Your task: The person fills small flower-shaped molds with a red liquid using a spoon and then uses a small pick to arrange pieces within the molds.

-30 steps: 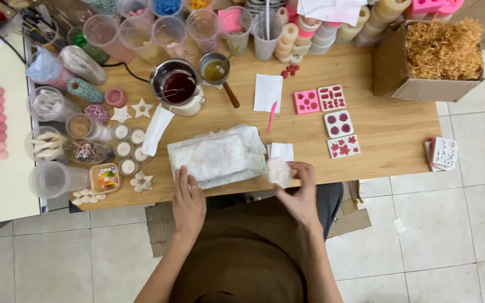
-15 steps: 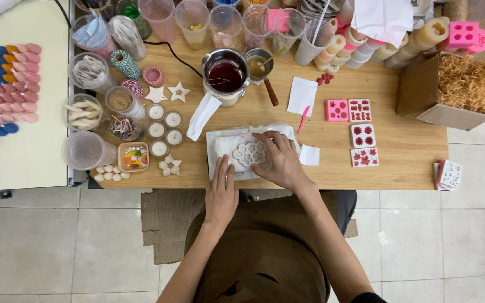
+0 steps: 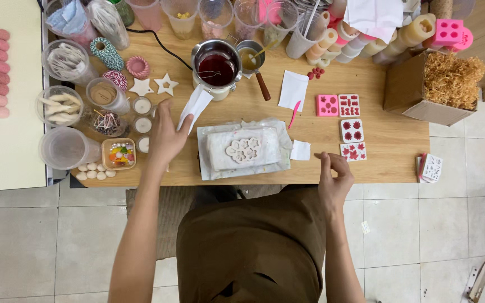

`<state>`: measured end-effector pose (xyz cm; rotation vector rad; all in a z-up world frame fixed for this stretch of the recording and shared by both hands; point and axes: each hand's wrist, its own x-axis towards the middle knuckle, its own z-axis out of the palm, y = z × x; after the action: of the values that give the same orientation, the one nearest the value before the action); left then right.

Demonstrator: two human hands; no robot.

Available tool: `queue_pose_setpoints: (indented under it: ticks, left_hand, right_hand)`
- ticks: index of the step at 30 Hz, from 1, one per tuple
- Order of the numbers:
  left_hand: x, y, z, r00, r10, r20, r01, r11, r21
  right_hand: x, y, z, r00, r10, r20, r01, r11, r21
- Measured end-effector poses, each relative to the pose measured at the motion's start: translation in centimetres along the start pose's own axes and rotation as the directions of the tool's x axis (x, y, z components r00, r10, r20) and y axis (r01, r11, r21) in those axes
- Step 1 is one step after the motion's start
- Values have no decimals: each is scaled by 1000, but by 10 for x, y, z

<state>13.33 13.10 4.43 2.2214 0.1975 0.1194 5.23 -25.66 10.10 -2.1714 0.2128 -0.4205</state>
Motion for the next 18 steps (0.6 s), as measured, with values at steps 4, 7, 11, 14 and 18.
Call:
queue_pose_setpoints:
  ticks: [4,7,11,14,18]
  left_hand:
    - [47,-24,17,824,-367,432,435,898,-67]
    - [62,-53,33,776,-369,510,531,820,-214]
    - [74,-78,33,636,-202,745,702,552,-450]
    - [75,-64,18,581,-154,799,754,471,-457]
    - [73,-48,15,613,-163,773,659,645,-387]
  right_hand:
    - [0,-14,-12,993,93,74,-93,996,-2]
    - [2,-12,-17,993,62,96,-60,998,-27]
    - [-1,0,-19,984,151,96,-147,988,-51]
    - [10,21,-13,965,229,126,-211,967,-142]
    - [28,88,5,931,293,220,-223,930,-293]
